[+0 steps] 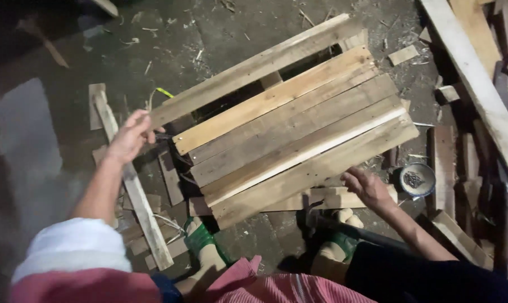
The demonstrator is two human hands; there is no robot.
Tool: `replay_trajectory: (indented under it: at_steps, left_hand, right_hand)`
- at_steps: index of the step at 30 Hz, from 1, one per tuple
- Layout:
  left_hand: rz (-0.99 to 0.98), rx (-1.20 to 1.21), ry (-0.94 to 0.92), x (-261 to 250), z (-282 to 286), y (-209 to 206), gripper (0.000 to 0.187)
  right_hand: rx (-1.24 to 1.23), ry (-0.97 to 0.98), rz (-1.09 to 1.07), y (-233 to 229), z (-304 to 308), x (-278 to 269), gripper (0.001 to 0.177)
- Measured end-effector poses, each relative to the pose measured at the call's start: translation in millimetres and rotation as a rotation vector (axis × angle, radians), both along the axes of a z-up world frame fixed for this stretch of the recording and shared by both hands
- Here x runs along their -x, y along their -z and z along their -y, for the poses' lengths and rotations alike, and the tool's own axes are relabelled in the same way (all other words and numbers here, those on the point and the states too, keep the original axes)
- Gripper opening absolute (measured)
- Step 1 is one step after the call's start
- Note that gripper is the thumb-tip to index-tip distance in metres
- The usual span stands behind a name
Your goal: Hammering nails into wooden slats to assemble or repair a wooden panel on the floor.
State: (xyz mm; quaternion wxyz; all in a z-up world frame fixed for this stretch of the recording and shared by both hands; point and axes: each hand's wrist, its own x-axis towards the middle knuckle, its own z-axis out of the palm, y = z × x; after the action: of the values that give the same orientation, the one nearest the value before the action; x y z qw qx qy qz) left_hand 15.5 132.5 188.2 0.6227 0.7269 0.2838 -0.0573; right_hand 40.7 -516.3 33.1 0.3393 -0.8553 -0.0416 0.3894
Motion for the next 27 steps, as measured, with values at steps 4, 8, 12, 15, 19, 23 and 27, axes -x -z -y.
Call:
replay_trajectory:
  at_steps: [4,8,12,15,19,23,27]
  left_hand:
    - [-0.056,0.034,-0.016,-14,-16,77,0.041]
    - [-0.23,-0.296,0.066,-29,-59,140,0.046]
    - [-0.258,-0.66,0.165,-45,-50,132,0.048]
    - [-0.078,-0.674,0.204,-40,-35,120,0.032]
    - [-0.159,-0.649,0.182,-25,-11,107,0.025]
    - [0.002,-0.907,0.232,-9,26,94,0.028]
    - [0.14,-1.049,0.188,-9,41,99,0.032]
  right_hand:
    - [-0.082,0.011,-0.045,19,-1,25,0.044]
    - [-0.075,0.007,-0.105,11,-5,36,0.044]
    - [-0.048,0.032,-0.093,15,-4,34,0.045]
    - [-0.043,0.014,-0.09,14,0,33,0.045]
    - [-0.053,0.011,-0.104,10,3,36,0.045]
    - [0.0,-0.047,-0.101,10,0,36,0.047]
    - [-0.017,-0.089,-0.091,22,7,39,0.045]
